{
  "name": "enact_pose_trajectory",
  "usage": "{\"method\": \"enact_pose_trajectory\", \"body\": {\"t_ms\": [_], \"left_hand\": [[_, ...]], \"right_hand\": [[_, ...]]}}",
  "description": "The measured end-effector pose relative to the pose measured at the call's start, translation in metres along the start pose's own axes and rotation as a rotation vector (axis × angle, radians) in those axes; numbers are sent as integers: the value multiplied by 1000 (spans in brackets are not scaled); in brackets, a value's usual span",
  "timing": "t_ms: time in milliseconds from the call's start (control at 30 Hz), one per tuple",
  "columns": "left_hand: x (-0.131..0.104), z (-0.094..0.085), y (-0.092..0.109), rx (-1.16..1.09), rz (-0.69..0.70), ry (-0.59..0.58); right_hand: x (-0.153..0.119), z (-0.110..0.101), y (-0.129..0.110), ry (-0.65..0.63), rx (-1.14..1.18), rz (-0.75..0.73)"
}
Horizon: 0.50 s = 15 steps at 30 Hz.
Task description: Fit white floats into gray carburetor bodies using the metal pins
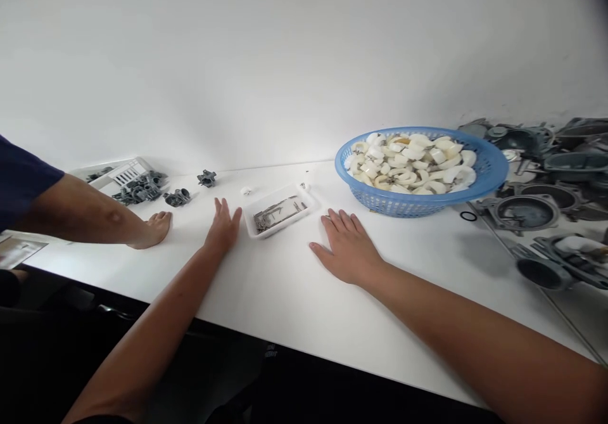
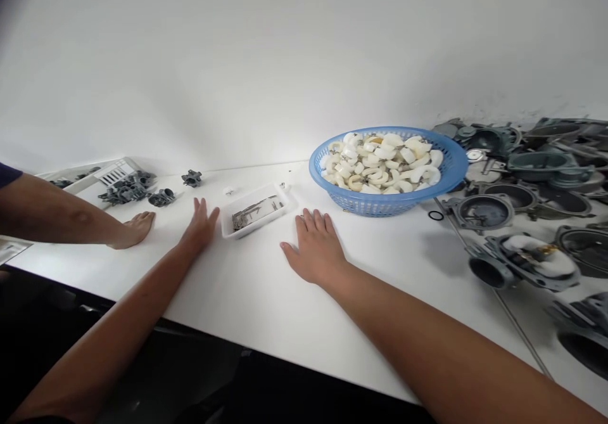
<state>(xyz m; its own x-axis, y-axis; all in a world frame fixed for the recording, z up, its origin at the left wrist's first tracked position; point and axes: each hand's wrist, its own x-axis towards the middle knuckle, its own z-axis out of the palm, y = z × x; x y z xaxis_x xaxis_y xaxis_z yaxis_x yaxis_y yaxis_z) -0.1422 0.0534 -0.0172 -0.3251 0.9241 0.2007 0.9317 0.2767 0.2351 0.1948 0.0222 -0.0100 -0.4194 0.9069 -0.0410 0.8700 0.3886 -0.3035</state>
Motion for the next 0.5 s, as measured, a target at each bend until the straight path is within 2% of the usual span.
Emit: {"method": "enact_pose_trajectory", "body": {"t_ms": [100, 167, 200, 267, 333, 367, 433, 500], "left_hand": [[-1, -22, 28, -205, 76, 305], [4, -36, 57, -298, 175, 383], [8, -39, 75, -320, 209, 339], [19, -38, 113, -254, 286, 148], [35, -26, 151, -128, 374, 33], [43, -17, 167, -56, 375, -27], [61, 1, 191, 51, 340, -164], [75, 15, 203, 82, 316, -241]], "right_hand": [[-1, 1, 2, 7, 19, -11], [0, 2, 2, 13, 26, -27], [0, 2, 2, 15, 29, -33], [2, 3, 1, 22, 31, -37], [4, 3, -1, 28, 30, -35], [4, 3, -2, 30, 30, -35], [4, 3, -2, 24, 35, -38], [4, 2, -2, 12, 43, -36]]}}
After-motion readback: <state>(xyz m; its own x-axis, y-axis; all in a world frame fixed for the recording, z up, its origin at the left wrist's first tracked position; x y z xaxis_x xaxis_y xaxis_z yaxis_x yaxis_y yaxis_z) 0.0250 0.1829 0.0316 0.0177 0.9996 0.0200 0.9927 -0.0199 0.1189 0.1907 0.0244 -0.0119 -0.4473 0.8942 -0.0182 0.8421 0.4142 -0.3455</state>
